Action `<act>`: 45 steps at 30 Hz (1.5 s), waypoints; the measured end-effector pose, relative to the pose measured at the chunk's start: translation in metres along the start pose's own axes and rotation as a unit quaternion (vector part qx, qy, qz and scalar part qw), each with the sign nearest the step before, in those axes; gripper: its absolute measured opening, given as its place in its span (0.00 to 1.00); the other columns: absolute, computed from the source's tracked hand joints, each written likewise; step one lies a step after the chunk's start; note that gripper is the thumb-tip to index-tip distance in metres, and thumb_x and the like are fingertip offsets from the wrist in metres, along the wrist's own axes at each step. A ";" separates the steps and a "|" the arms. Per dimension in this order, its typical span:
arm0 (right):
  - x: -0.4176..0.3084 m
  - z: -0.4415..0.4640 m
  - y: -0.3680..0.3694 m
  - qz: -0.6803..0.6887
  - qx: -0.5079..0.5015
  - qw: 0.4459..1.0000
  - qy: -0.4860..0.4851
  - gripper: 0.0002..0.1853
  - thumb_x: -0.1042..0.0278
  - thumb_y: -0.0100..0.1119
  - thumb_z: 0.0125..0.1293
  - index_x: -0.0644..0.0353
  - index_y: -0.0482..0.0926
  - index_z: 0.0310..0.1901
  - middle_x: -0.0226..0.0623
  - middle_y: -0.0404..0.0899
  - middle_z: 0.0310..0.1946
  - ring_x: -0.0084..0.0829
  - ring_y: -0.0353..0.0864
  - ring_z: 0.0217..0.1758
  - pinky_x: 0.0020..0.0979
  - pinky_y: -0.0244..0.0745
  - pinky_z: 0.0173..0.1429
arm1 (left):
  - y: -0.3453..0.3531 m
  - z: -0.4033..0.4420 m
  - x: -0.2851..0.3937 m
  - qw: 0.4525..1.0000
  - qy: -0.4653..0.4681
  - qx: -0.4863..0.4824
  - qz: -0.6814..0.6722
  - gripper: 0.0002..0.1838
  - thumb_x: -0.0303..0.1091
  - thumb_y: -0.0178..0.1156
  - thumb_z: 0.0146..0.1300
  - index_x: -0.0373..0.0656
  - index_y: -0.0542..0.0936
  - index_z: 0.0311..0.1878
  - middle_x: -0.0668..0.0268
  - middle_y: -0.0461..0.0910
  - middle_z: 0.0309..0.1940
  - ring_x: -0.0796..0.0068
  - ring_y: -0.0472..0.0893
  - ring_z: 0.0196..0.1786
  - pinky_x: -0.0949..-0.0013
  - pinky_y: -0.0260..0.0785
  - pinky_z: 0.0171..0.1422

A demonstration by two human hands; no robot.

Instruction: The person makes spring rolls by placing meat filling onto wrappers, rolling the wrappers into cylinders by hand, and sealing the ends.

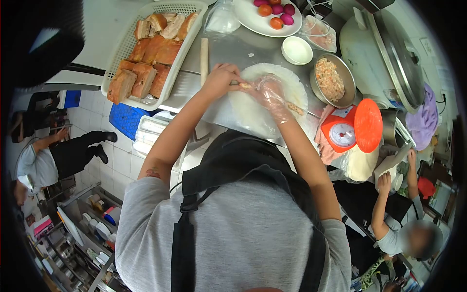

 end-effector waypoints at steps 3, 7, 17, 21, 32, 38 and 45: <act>-0.014 -0.002 -0.014 0.014 0.046 0.998 -0.028 0.24 0.40 0.71 0.56 0.54 0.90 0.42 0.42 0.85 0.29 0.46 0.82 0.37 0.44 0.75 0.53 | -0.002 -0.001 -0.002 1.000 -0.005 0.016 0.007 0.20 0.40 0.76 0.49 0.56 0.91 0.49 0.71 0.83 0.45 0.67 0.78 0.57 0.60 0.61 0.67; -0.019 0.006 -0.005 0.036 0.023 0.999 -0.001 0.20 0.43 0.70 0.59 0.53 0.90 0.38 0.42 0.85 0.29 0.44 0.83 0.41 0.46 0.74 0.55 | -0.007 -0.006 -0.004 1.000 -0.024 0.020 0.005 0.20 0.39 0.76 0.49 0.56 0.91 0.50 0.71 0.85 0.48 0.65 0.77 0.58 0.59 0.60 0.69; 0.006 -0.024 -0.026 0.041 0.035 0.999 -0.009 0.20 0.40 0.69 0.57 0.48 0.91 0.40 0.41 0.84 0.28 0.46 0.82 0.35 0.45 0.75 0.49 | 0.001 0.004 0.008 0.999 -0.030 0.007 0.024 0.25 0.40 0.76 0.47 0.58 0.89 0.53 0.69 0.85 0.50 0.61 0.77 0.60 0.55 0.60 0.69; 0.031 -0.031 -0.009 0.095 -0.010 0.992 0.087 0.21 0.39 0.71 0.53 0.48 0.91 0.37 0.43 0.83 0.27 0.49 0.80 0.33 0.48 0.75 0.44 | 0.017 0.019 0.012 0.999 -0.015 -0.010 -0.043 0.24 0.42 0.78 0.46 0.58 0.90 0.50 0.69 0.84 0.48 0.60 0.77 0.59 0.54 0.63 0.67; 0.043 -0.053 -0.032 0.060 0.047 0.997 0.014 0.19 0.45 0.75 0.50 0.50 0.92 0.37 0.41 0.81 0.23 0.45 0.81 0.33 0.44 0.74 0.47 | 0.026 0.027 0.039 0.998 0.056 -0.036 -0.004 0.19 0.46 0.78 0.46 0.61 0.92 0.44 0.73 0.81 0.41 0.65 0.76 0.53 0.60 0.63 0.62; 0.062 -0.068 -0.038 0.098 0.033 0.993 0.050 0.18 0.48 0.75 0.51 0.48 0.93 0.41 0.41 0.84 0.25 0.45 0.82 0.34 0.44 0.74 0.46 | 0.030 0.026 0.051 0.999 0.026 -0.035 0.018 0.18 0.47 0.78 0.47 0.60 0.92 0.44 0.73 0.81 0.42 0.66 0.76 0.54 0.60 0.62 0.63; 0.062 -0.087 -0.065 0.070 0.056 0.994 0.061 0.18 0.49 0.75 0.53 0.49 0.92 0.42 0.40 0.86 0.31 0.44 0.83 0.39 0.43 0.74 0.51 | 0.052 0.039 0.080 0.998 0.050 -0.036 -0.004 0.13 0.51 0.74 0.53 0.62 0.92 0.41 0.73 0.81 0.41 0.69 0.76 0.52 0.60 0.63 0.61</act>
Point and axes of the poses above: each hand's wrist, its own z-axis towards the middle knuckle, its own y-axis out of the palm, x = y × z, the point moved 7 cm from there along z, towards the middle knuckle
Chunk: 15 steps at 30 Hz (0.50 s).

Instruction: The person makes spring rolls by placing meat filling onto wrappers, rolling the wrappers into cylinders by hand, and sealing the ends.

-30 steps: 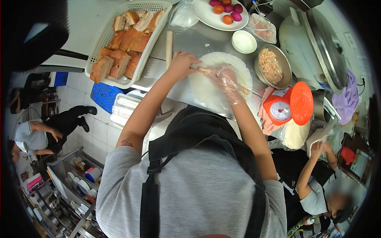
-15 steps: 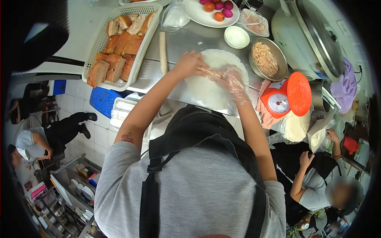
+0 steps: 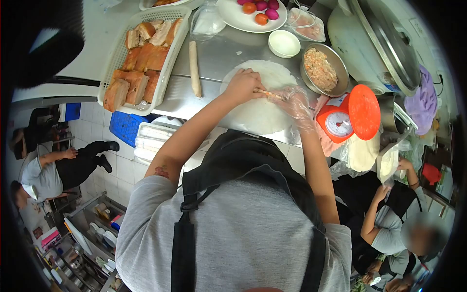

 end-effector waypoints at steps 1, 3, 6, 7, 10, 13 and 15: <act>0.007 -0.005 0.001 -0.003 0.010 1.000 0.006 0.18 0.49 0.75 0.53 0.49 0.92 0.42 0.40 0.87 0.32 0.43 0.83 0.41 0.42 0.75 0.52 | 0.001 0.002 0.001 1.000 0.000 -0.006 0.008 0.13 0.51 0.74 0.53 0.63 0.92 0.41 0.74 0.81 0.41 0.69 0.76 0.52 0.60 0.63 0.61; 0.018 -0.012 -0.003 0.008 0.010 0.999 0.029 0.18 0.49 0.76 0.53 0.48 0.92 0.43 0.38 0.88 0.35 0.42 0.83 0.44 0.41 0.75 0.55 | 0.000 0.004 -0.002 1.000 -0.001 -0.019 0.023 0.12 0.51 0.74 0.53 0.63 0.92 0.40 0.74 0.81 0.40 0.69 0.76 0.52 0.61 0.64 0.60; 0.029 -0.021 -0.010 0.032 -0.012 0.997 0.068 0.18 0.49 0.76 0.54 0.47 0.92 0.44 0.37 0.88 0.40 0.40 0.83 0.48 0.40 0.74 0.59 | -0.004 0.001 -0.007 1.000 0.012 -0.012 0.025 0.12 0.50 0.75 0.52 0.63 0.92 0.39 0.74 0.81 0.40 0.70 0.76 0.52 0.60 0.64 0.60; 0.032 -0.024 -0.013 0.029 -0.015 0.996 0.077 0.18 0.49 0.76 0.54 0.47 0.92 0.44 0.36 0.89 0.41 0.40 0.83 0.49 0.40 0.74 0.59 | -0.005 0.000 -0.010 1.000 0.010 -0.016 0.022 0.13 0.50 0.75 0.52 0.63 0.92 0.41 0.74 0.81 0.41 0.69 0.76 0.53 0.60 0.64 0.61; 0.041 -0.031 -0.017 0.023 -0.008 0.996 0.085 0.19 0.49 0.77 0.53 0.45 0.92 0.46 0.36 0.88 0.41 0.41 0.82 0.50 0.40 0.74 0.60 | -0.005 0.000 -0.012 1.000 -0.001 -0.018 0.025 0.17 0.49 0.76 0.50 0.62 0.91 0.45 0.73 0.81 0.43 0.68 0.76 0.54 0.59 0.64 0.62; 0.050 -0.036 -0.019 0.030 -0.007 0.996 0.086 0.20 0.49 0.77 0.52 0.45 0.92 0.46 0.36 0.88 0.40 0.41 0.82 0.49 0.42 0.74 0.59 | -0.005 0.003 -0.002 0.999 0.006 -0.007 0.037 0.22 0.48 0.77 0.49 0.61 0.90 0.50 0.72 0.82 0.45 0.65 0.76 0.55 0.58 0.64 0.63; 0.053 -0.038 -0.020 0.041 -0.007 0.996 0.078 0.20 0.49 0.78 0.52 0.46 0.92 0.46 0.36 0.88 0.39 0.42 0.82 0.48 0.43 0.73 0.58 | 0.000 0.011 0.014 0.999 0.038 -0.008 0.026 0.25 0.48 0.77 0.48 0.60 0.89 0.53 0.71 0.82 0.46 0.63 0.76 0.56 0.58 0.64 0.64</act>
Point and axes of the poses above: each hand's wrist, its own z-axis towards the middle knuckle, its own y-axis out of the palm, x = y × z, the point moved 7 cm from there along z, towards the middle knuckle
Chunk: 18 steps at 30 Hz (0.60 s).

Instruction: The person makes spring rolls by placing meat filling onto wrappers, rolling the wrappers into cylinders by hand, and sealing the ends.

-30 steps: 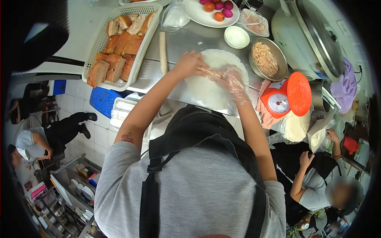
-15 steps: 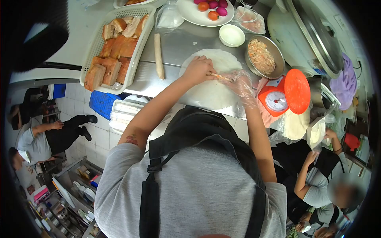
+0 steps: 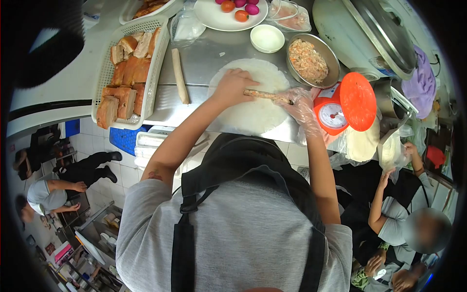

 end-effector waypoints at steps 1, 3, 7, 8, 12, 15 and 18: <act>0.000 -0.001 -0.002 0.007 0.001 1.000 -0.008 0.20 0.50 0.78 0.51 0.46 0.92 0.45 0.36 0.87 0.38 0.42 0.82 0.48 0.43 0.73 0.57 | 0.006 0.004 0.009 1.000 0.005 -0.004 -0.019 0.24 0.47 0.77 0.48 0.60 0.89 0.52 0.71 0.81 0.45 0.63 0.76 0.56 0.58 0.64 0.64; -0.002 -0.001 -0.004 0.017 -0.006 1.000 -0.012 0.20 0.51 0.78 0.51 0.47 0.92 0.45 0.37 0.87 0.37 0.42 0.82 0.47 0.43 0.73 0.56 | 0.019 0.014 0.027 0.998 0.015 -0.013 -0.056 0.23 0.45 0.77 0.48 0.59 0.90 0.51 0.70 0.81 0.44 0.63 0.76 0.55 0.58 0.64 0.65; -0.007 0.000 -0.010 -0.021 -0.022 1.000 -0.009 0.19 0.56 0.78 0.51 0.51 0.91 0.45 0.39 0.87 0.36 0.42 0.83 0.44 0.42 0.74 0.56 | 0.038 0.031 0.043 0.996 0.011 -0.001 -0.091 0.18 0.44 0.77 0.49 0.57 0.91 0.45 0.71 0.79 0.41 0.65 0.76 0.54 0.59 0.64 0.64; -0.008 0.000 -0.011 -0.044 -0.021 0.999 -0.010 0.18 0.58 0.78 0.51 0.52 0.91 0.45 0.40 0.86 0.35 0.42 0.83 0.44 0.41 0.74 0.56 | 0.040 0.035 0.045 0.997 0.017 -0.003 -0.081 0.16 0.44 0.77 0.49 0.56 0.92 0.43 0.71 0.79 0.40 0.65 0.76 0.53 0.59 0.64 0.64; -0.017 -0.002 -0.023 -0.036 0.003 0.999 -0.034 0.15 0.61 0.76 0.54 0.53 0.91 0.43 0.41 0.86 0.35 0.43 0.83 0.45 0.41 0.74 0.57 | 0.041 0.039 0.044 0.998 0.027 -0.017 -0.059 0.14 0.45 0.77 0.49 0.55 0.92 0.40 0.72 0.79 0.40 0.66 0.76 0.52 0.60 0.64 0.63; -0.008 -0.005 -0.020 -0.031 0.013 0.999 0.011 0.15 0.60 0.76 0.54 0.54 0.91 0.43 0.42 0.87 0.36 0.43 0.84 0.47 0.41 0.74 0.58 | 0.040 0.038 0.045 0.998 0.031 -0.012 -0.049 0.14 0.45 0.77 0.49 0.56 0.92 0.39 0.72 0.79 0.39 0.67 0.75 0.51 0.60 0.64 0.62; -0.002 -0.003 -0.016 -0.031 -0.008 0.999 0.043 0.16 0.59 0.76 0.53 0.54 0.91 0.44 0.42 0.87 0.37 0.44 0.84 0.48 0.42 0.74 0.59 | 0.040 0.036 0.045 0.999 0.033 -0.015 -0.036 0.13 0.46 0.77 0.49 0.57 0.92 0.39 0.73 0.79 0.39 0.67 0.75 0.51 0.60 0.64 0.61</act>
Point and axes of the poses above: each hand's wrist, its own z-axis towards the middle knuckle, its own y-axis out of the palm, x = y × z, the point moved 7 cm from there along z, towards the middle knuckle
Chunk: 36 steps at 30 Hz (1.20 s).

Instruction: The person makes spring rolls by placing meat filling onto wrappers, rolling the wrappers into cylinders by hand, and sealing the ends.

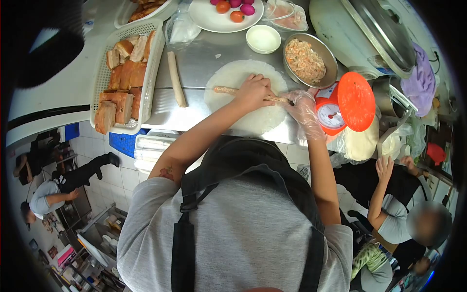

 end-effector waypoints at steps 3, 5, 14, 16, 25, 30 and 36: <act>-0.006 -0.004 -0.004 -0.003 -0.006 1.000 -0.024 0.18 0.59 0.76 0.54 0.55 0.90 0.46 0.44 0.87 0.37 0.45 0.84 0.47 0.43 0.75 0.58 | -0.006 -0.012 -0.011 0.999 -0.004 0.033 -0.004 0.13 0.47 0.77 0.49 0.59 0.92 0.39 0.74 0.79 0.39 0.68 0.75 0.51 0.60 0.64 0.60; -0.007 -0.008 -0.003 -0.025 0.006 0.999 -0.040 0.19 0.59 0.76 0.54 0.55 0.89 0.48 0.45 0.86 0.38 0.46 0.84 0.47 0.43 0.75 0.56 | -0.017 -0.024 -0.024 0.999 -0.020 0.040 0.009 0.13 0.47 0.77 0.49 0.59 0.92 0.39 0.74 0.79 0.39 0.68 0.75 0.51 0.61 0.64 0.59; -0.003 -0.019 0.004 -0.044 0.018 0.999 0.002 0.21 0.55 0.73 0.57 0.55 0.88 0.51 0.45 0.86 0.40 0.46 0.83 0.46 0.44 0.76 0.55 | -0.074 -0.086 -0.078 0.992 -0.083 0.081 0.037 0.13 0.46 0.77 0.50 0.56 0.92 0.39 0.72 0.81 0.41 0.67 0.76 0.51 0.61 0.66 0.59; -0.009 -0.022 0.000 -0.029 0.037 0.999 -0.003 0.22 0.55 0.72 0.58 0.56 0.88 0.52 0.45 0.86 0.40 0.46 0.84 0.46 0.44 0.76 0.56 | -0.082 -0.096 -0.090 0.991 -0.092 0.084 0.039 0.14 0.46 0.77 0.50 0.55 0.92 0.40 0.71 0.81 0.41 0.66 0.76 0.50 0.61 0.67 0.59; -0.043 -0.044 -0.009 0.027 0.157 0.986 -0.044 0.17 0.64 0.74 0.56 0.57 0.88 0.48 0.44 0.87 0.49 0.45 0.84 0.53 0.42 0.77 0.60 | -0.090 -0.138 -0.041 0.991 0.078 0.088 0.068 0.20 0.40 0.73 0.54 0.53 0.88 0.52 0.69 0.80 0.42 0.65 0.77 0.50 0.61 0.70 0.58; -0.055 -0.051 0.034 0.080 0.092 0.992 -0.038 0.10 0.65 0.73 0.57 0.54 0.90 0.41 0.41 0.87 0.44 0.42 0.81 0.55 0.39 0.75 0.61 | -0.042 -0.152 -0.018 0.982 0.178 0.010 0.062 0.15 0.37 0.71 0.55 0.52 0.87 0.47 0.72 0.79 0.37 0.68 0.78 0.47 0.63 0.70 0.54; -0.090 -0.053 0.017 -0.031 0.092 0.992 -0.084 0.30 0.42 0.76 0.53 0.54 0.87 0.52 0.40 0.84 0.52 0.44 0.78 0.60 0.48 0.67 0.68 | -0.078 -0.094 -0.031 0.994 0.069 0.069 -0.045 0.08 0.31 0.64 0.60 0.46 0.84 0.43 0.68 0.80 0.37 0.66 0.79 0.43 0.63 0.71 0.55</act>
Point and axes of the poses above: each hand's wrist, its own z-axis towards the middle knuckle, its own y-axis out of the palm, x = y × z, the point moved 7 cm from there along z, towards the middle knuckle
